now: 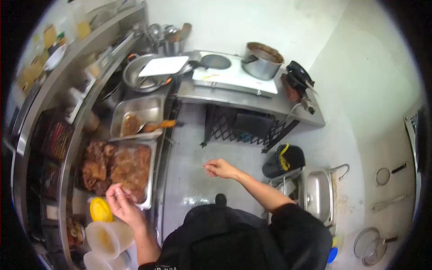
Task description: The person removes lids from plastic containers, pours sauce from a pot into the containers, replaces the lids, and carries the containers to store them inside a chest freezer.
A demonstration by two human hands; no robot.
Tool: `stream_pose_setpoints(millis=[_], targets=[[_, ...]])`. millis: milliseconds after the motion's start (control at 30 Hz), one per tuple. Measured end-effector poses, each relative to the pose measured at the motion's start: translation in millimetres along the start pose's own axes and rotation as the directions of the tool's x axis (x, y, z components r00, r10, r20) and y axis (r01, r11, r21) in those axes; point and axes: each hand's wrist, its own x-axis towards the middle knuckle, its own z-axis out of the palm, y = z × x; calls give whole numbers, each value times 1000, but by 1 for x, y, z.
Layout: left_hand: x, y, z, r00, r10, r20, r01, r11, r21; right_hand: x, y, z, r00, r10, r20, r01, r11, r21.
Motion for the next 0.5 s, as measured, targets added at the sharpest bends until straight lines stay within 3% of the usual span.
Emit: stream_pose_setpoints(millis=[67,133,233,300,367,500], targets=[[2,-15,42,999,-6,33,8,996,-92,-11,-4,-74,988,-16,-152,14,1000,-12],[10,-37,79,996,24,89,-16,996,-85,-15,-8,-139,955,-134,-266,154,986,58],[21,-58,143,994,76,84,-72,996,-57,-10,-15,-209,912,-94,-398,164,976,143],[22,-61,185,995,28,97,-22,998,-66,-3,-23,-248,911,-122,-395,201,966,165],[24,-71,215,991,81,104,-79,996,-32,11,-36,-285,897,-179,-404,283,936,211],[43,-103,270,967,150,207,-163,986,45,42,-58,-365,814,-252,-524,368,921,130]])
